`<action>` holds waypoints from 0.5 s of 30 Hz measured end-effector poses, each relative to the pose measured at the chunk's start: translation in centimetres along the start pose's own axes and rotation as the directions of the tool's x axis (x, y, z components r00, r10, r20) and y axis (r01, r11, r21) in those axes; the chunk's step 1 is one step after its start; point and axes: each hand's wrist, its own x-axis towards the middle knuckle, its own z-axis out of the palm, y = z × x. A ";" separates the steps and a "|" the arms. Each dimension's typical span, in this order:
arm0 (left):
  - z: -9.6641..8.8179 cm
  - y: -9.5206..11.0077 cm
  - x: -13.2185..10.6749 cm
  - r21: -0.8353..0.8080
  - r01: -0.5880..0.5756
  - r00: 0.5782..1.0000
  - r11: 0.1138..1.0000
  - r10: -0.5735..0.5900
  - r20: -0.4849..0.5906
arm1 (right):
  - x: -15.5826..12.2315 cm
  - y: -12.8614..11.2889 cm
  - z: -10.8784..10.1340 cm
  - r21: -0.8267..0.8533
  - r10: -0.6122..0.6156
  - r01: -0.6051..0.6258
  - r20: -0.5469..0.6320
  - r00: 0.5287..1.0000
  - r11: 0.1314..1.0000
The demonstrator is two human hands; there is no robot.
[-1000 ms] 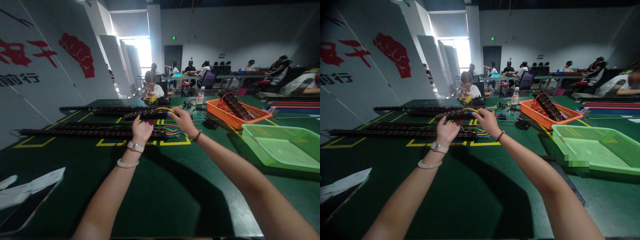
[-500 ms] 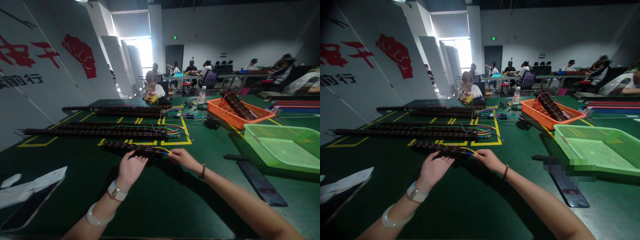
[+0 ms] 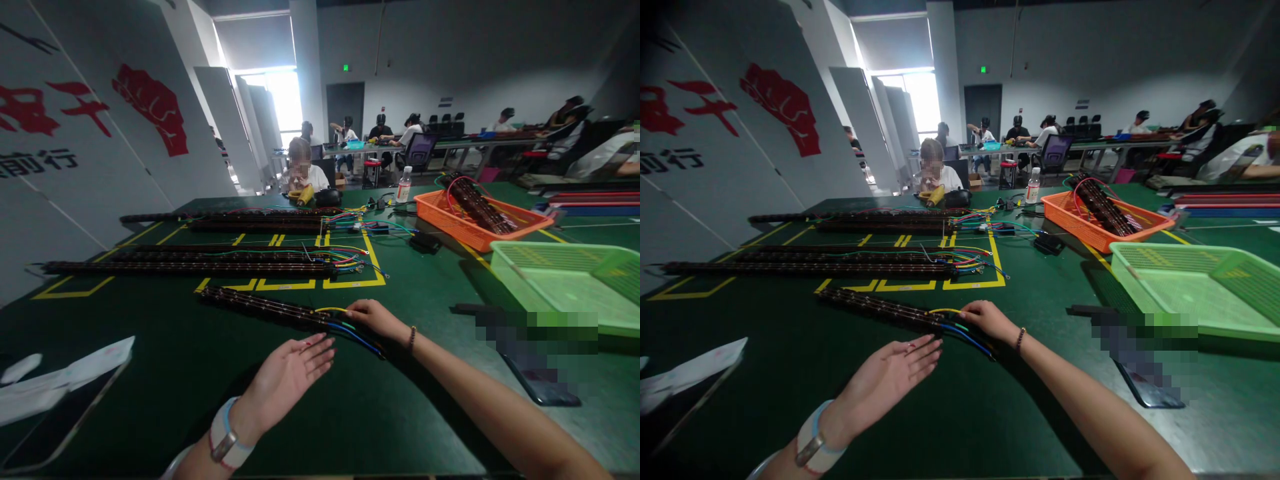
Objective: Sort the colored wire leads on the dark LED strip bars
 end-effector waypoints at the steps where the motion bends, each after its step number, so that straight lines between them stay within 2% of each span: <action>1: 0.3 -0.5 0.2 0.054 0.048 0.997 0.997 -0.051 0.055 | -0.1 0.0 0.0 0.004 0.017 -0.017 0.013 1.000 1.000; 3: 0.8 -1.4 1.0 0.142 0.110 0.984 0.984 -0.128 0.127 | -0.3 0.0 0.0 -0.002 0.037 -0.037 0.045 0.998 0.999; 5: 1.1 -2.1 2.3 0.191 0.144 0.973 0.971 -0.175 0.153 | -0.7 -0.1 -0.1 -0.024 0.022 -0.020 0.063 0.998 0.999; 10: 1.8 -3.5 5.7 0.245 0.166 0.979 0.955 -0.189 0.076 | -1.1 0.1 0.1 -0.216 -0.135 0.154 0.103 0.985 0.964; 15: 2.6 -4.3 7.8 0.288 0.142 0.984 0.947 -0.167 0.064 | -0.9 0.5 0.9 -0.355 -0.212 0.214 0.045 0.976 0.910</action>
